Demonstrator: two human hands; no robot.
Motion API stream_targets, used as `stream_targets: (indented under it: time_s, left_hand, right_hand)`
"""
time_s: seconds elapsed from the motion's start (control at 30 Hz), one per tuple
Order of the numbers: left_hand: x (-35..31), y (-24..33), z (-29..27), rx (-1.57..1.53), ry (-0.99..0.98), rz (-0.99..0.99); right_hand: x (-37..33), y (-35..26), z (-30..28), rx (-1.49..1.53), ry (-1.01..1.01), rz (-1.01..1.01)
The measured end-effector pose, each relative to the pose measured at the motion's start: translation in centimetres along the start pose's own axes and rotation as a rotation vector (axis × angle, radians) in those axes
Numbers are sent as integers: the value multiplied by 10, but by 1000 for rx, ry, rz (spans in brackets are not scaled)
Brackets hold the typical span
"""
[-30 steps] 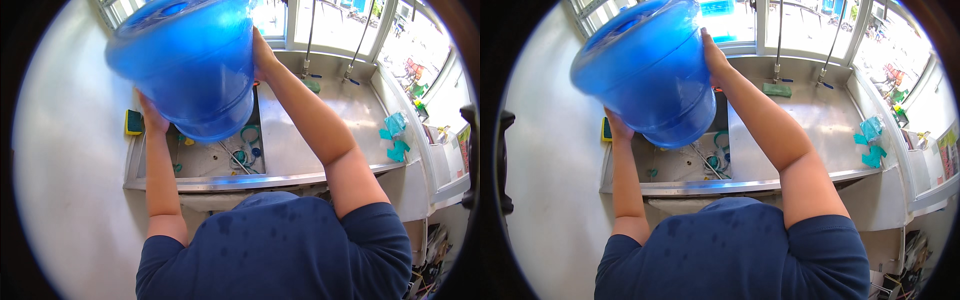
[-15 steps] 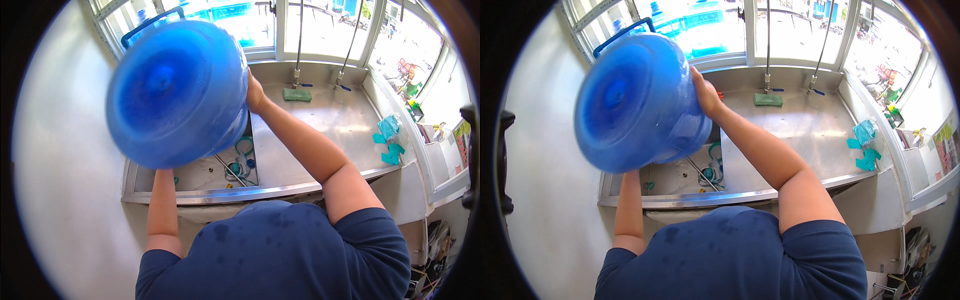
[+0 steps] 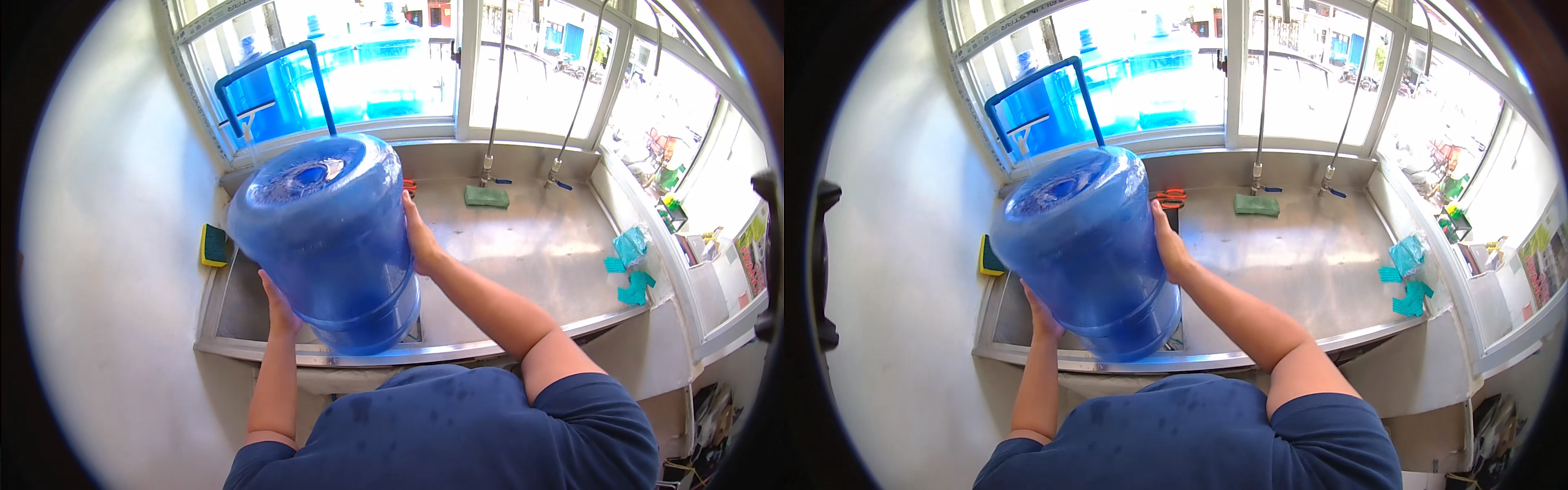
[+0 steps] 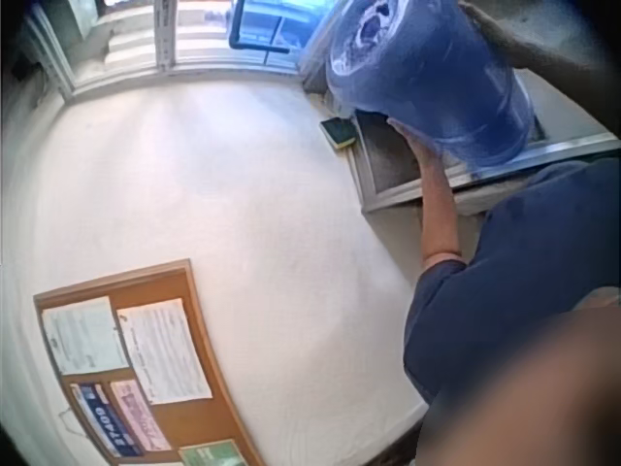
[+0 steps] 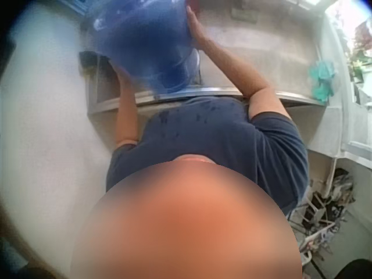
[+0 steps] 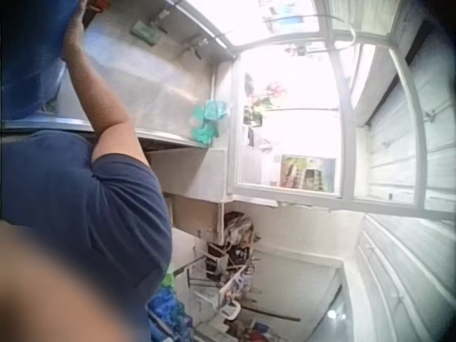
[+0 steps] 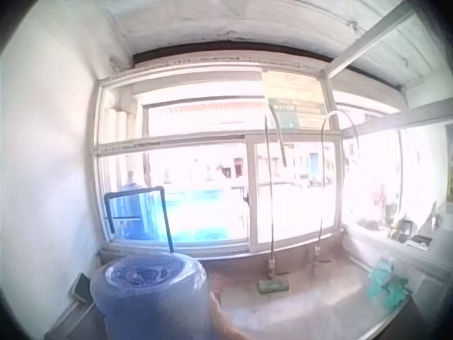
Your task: The person cleans a large blue water dispenser bottle in a sink. They scrub the interior with a long brush, rinse it multiple times with tap water, and shake it to remove excess water. The person also cleans the bottle cap with a sponge and places the cleaned bottle on the counter.
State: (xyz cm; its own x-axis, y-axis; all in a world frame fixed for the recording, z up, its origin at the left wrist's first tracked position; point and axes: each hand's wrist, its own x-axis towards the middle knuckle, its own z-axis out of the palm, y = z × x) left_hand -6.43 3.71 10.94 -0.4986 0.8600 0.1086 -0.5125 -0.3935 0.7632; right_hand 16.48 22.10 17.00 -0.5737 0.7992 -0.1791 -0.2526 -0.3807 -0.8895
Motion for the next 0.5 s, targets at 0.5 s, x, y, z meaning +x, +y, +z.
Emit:
stream_targets:
  time_s: [0.5]
  left_hand:
    - [10,21,-39,91,-21,92]
  right_hand:
    - [-15,-21,22,-276,-66,-569]
